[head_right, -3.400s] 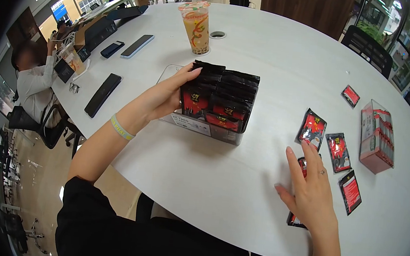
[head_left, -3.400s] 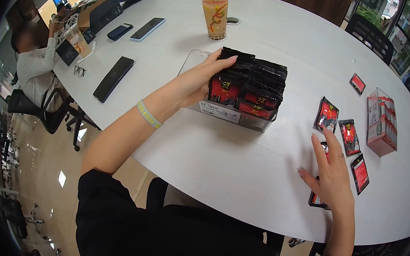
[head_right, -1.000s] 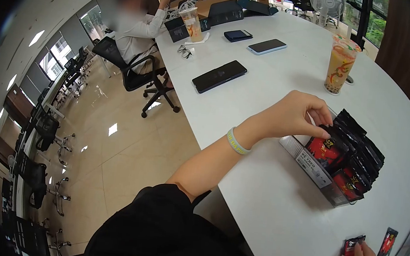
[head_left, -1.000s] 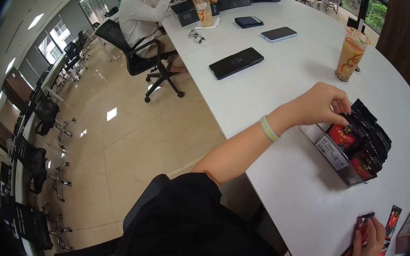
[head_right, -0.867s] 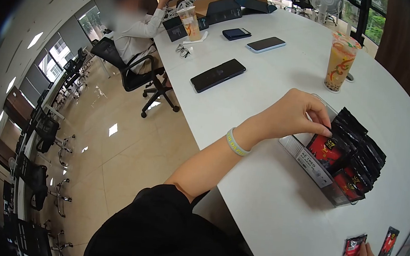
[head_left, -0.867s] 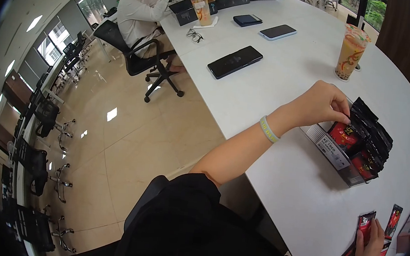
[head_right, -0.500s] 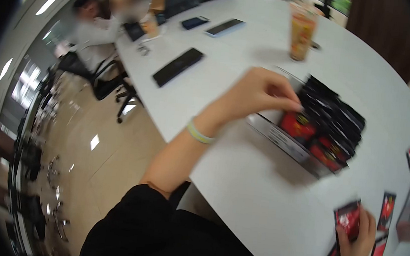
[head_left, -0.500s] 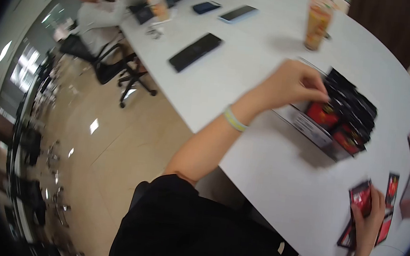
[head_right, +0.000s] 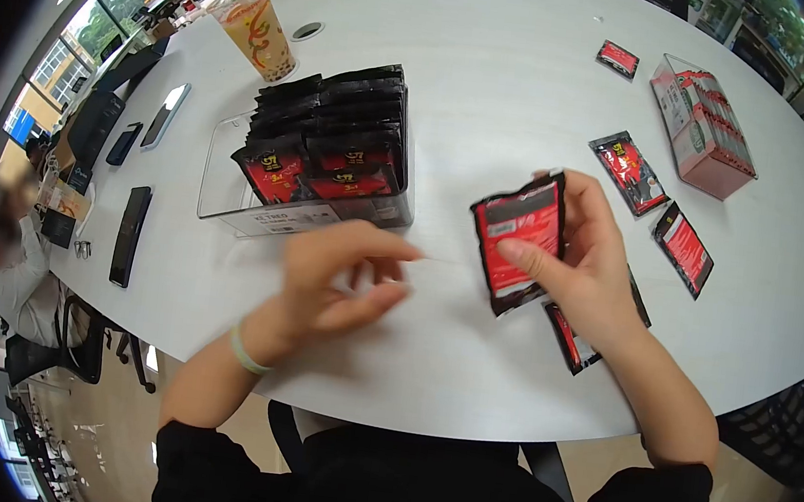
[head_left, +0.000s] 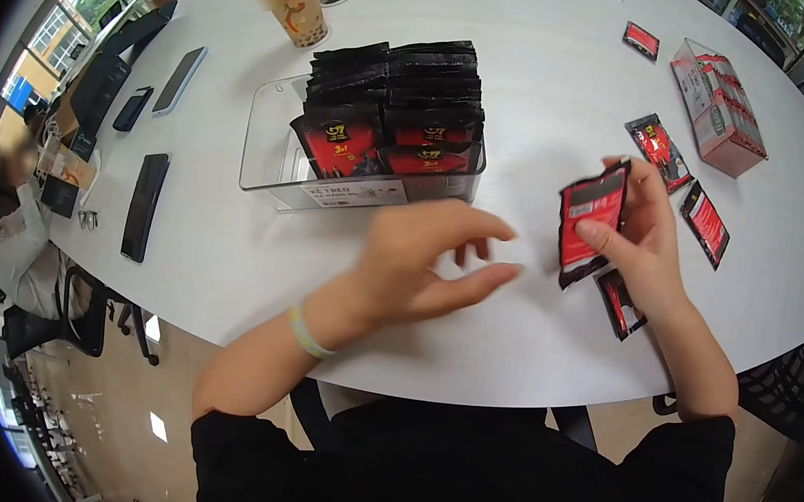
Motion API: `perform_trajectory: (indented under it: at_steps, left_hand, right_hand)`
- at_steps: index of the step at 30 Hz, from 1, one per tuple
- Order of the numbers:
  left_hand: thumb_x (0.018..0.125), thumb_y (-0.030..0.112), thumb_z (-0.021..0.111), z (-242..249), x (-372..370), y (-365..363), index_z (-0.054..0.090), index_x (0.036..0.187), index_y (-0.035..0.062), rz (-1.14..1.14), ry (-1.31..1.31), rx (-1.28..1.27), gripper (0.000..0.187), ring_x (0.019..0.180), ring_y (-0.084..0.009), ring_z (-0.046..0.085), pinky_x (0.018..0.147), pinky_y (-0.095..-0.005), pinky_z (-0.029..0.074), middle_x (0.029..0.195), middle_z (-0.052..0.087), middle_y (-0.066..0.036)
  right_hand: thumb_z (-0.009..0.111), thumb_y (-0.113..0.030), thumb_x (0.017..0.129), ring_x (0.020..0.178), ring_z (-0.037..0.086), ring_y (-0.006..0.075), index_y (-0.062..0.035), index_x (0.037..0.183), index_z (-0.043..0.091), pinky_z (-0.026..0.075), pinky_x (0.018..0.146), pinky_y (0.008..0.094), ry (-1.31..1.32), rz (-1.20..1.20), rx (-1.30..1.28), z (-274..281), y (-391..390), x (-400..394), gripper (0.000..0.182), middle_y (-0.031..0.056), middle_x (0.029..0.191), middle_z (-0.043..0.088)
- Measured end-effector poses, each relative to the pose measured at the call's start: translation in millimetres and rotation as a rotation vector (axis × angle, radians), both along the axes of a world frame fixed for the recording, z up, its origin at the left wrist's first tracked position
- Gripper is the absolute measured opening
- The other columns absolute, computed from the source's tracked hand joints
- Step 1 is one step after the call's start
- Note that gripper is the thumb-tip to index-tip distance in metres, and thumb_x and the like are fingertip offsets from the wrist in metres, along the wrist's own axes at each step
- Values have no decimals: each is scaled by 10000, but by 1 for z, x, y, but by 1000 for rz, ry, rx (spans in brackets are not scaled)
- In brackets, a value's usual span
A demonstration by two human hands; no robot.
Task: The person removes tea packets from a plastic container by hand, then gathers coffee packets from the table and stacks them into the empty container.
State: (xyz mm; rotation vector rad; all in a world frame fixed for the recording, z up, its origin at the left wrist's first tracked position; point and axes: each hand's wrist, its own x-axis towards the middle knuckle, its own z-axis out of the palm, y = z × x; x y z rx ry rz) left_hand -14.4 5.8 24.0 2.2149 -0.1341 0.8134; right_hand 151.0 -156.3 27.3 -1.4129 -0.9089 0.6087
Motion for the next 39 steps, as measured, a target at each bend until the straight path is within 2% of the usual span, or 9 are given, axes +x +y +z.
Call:
perform_trajectory:
  at_steps: [1,3,6,12,16,22,25,26,39]
  left_hand:
    - [784,148,622,-4,4,-7,605,864,33,10,-3,2,141,557,-115,554,457,-224,418,698,599,-50]
    - [878,386,515,-9,8,-15,551,1002,2,-182,539,-921,405,605,-121,566,453,-228,434,784,597,-64]
    - [898,526,381,-4,8,-11,478,1112,-13,-420,937,-1116,588,657,-128,580,491,-224,465,874,583,-81]
    - [840,181,620,6,5,-14,507,1132,3,-480,714,-1232,360,832,-88,558,793,-254,457,955,601,-61]
    - [730,102,710,30,-31,38,594,957,-7,-55,188,-115,277,806,-104,597,706,-244,483,822,636,-45]
    - [678,-17,719,61,-66,90,597,896,-13,516,-157,-160,250,647,-83,565,591,-189,435,725,616,-37]
    - [680,67,723,54,-65,98,603,811,0,504,309,-217,190,499,-29,443,450,-193,317,565,545,27]
    - [696,-17,687,53,-62,97,602,871,-16,626,659,-12,195,697,-58,588,607,-187,457,793,646,-41]
    - [670,193,768,46,-50,84,525,1101,-47,823,667,-77,551,612,-100,570,535,-194,422,759,638,-114]
  right_hand:
    - [680,-18,758,916,538,122,-20,1129,375,445,799,267,-25,30,64,-5,-1,-4,480,74,1010,535]
    - [641,43,752,880,549,146,-29,1048,411,442,760,273,-236,120,157,-12,-7,-7,382,93,984,544]
    - [612,65,717,825,589,210,-76,886,489,419,803,374,-663,133,283,-1,-11,-13,252,91,891,584]
    - [625,-63,652,893,618,225,-148,727,614,274,953,502,-1242,255,458,-6,-17,-20,114,15,940,639]
    - [626,-114,682,990,577,211,-173,771,674,253,990,498,-1242,170,439,-6,-19,-27,117,14,981,646]
    - [628,-56,581,1022,544,260,-136,794,664,303,968,487,-1280,106,385,0,-19,-17,230,85,1007,614]
    - [655,-39,546,1009,544,276,-123,866,651,321,956,466,-1263,86,312,-1,-16,-16,331,118,1052,582]
    - [655,-39,546,1009,544,276,-123,866,651,321,956,466,-1264,89,316,-1,-16,-16,331,118,1052,582]
    - [690,-60,562,1013,539,278,-109,934,641,345,919,439,-1232,155,208,-2,-11,-13,379,126,1088,548]
